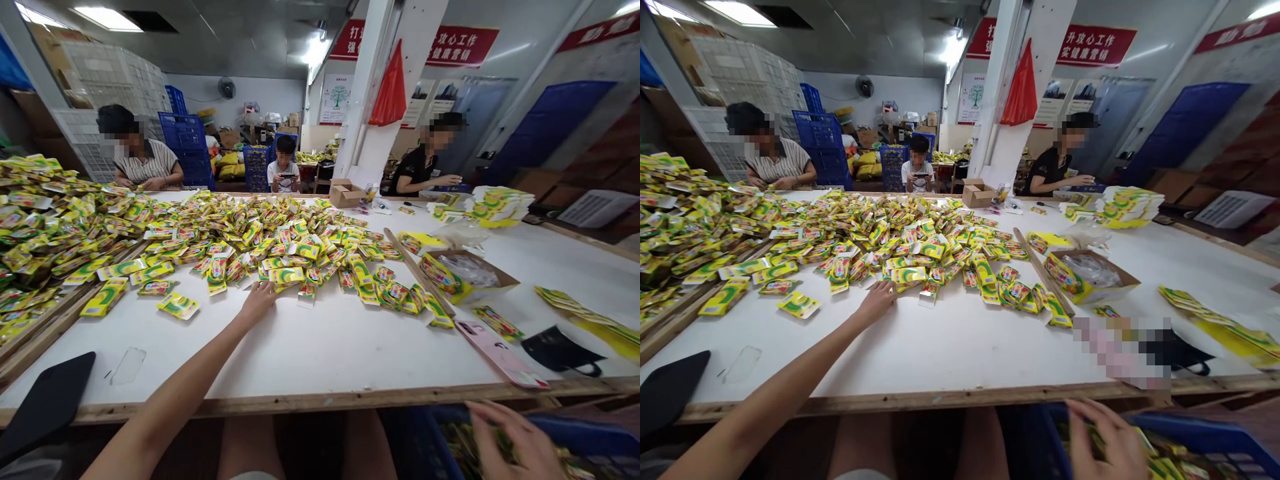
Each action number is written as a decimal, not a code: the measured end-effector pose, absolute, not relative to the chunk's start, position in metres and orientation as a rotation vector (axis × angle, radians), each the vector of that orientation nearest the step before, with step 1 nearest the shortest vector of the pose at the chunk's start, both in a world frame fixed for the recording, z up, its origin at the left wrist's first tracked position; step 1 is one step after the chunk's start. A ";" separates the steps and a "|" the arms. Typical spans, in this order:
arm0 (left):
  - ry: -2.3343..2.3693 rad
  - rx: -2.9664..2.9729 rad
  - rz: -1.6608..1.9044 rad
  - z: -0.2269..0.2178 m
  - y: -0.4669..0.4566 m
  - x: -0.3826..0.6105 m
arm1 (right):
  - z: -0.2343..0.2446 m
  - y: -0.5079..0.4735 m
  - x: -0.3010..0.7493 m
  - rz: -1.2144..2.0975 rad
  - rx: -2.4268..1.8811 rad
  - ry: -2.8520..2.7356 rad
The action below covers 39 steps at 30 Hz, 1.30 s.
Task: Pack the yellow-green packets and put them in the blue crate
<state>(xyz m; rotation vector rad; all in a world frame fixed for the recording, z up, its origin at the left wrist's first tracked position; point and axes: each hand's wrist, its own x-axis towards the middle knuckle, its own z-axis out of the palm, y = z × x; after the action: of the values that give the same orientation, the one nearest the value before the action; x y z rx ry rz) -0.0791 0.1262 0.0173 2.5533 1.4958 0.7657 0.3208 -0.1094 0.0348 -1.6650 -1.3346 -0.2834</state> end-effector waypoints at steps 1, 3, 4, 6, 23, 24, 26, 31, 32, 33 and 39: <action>1.504 2.558 0.779 0.022 0.124 -0.078 | 0.032 -0.105 0.302 -0.244 -1.651 -1.355; 1.552 2.516 0.858 0.032 0.114 -0.074 | 0.028 -0.092 0.260 -0.108 -1.583 -1.387; 1.582 2.440 0.931 0.036 0.105 -0.070 | 0.027 -0.086 0.238 -0.017 -1.532 -1.399; 1.604 2.177 1.111 0.041 0.084 -0.060 | 0.027 -0.072 0.195 0.181 -1.410 -1.443; 1.042 1.335 1.276 -0.005 -0.023 -0.035 | -0.015 -0.033 0.108 0.968 -1.106 -1.351; 1.056 1.377 1.229 -0.006 -0.022 -0.036 | -0.013 -0.033 0.112 0.987 -1.115 -1.382; 1.082 1.427 1.179 -0.007 -0.020 -0.038 | -0.009 -0.029 0.119 1.004 -1.142 -1.449; 1.070 1.409 1.275 -0.004 -0.008 -0.031 | 0.005 -0.005 0.131 0.867 -1.187 -1.577; 1.051 1.380 1.303 -0.004 -0.008 -0.029 | 0.006 -0.001 0.131 0.866 -1.172 -1.569; 1.034 1.352 1.328 -0.004 -0.007 -0.028 | 0.007 0.001 0.131 0.876 -1.151 -1.551; 1.037 1.396 1.323 0.000 -0.018 -0.027 | 0.008 -0.012 0.129 0.830 -1.053 -1.612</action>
<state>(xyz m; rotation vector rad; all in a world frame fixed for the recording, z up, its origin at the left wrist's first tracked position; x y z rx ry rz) -0.0267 -0.0184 0.0001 1.3965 1.0373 1.3233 0.1286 -0.0120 0.0078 -1.0534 -1.6122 0.8298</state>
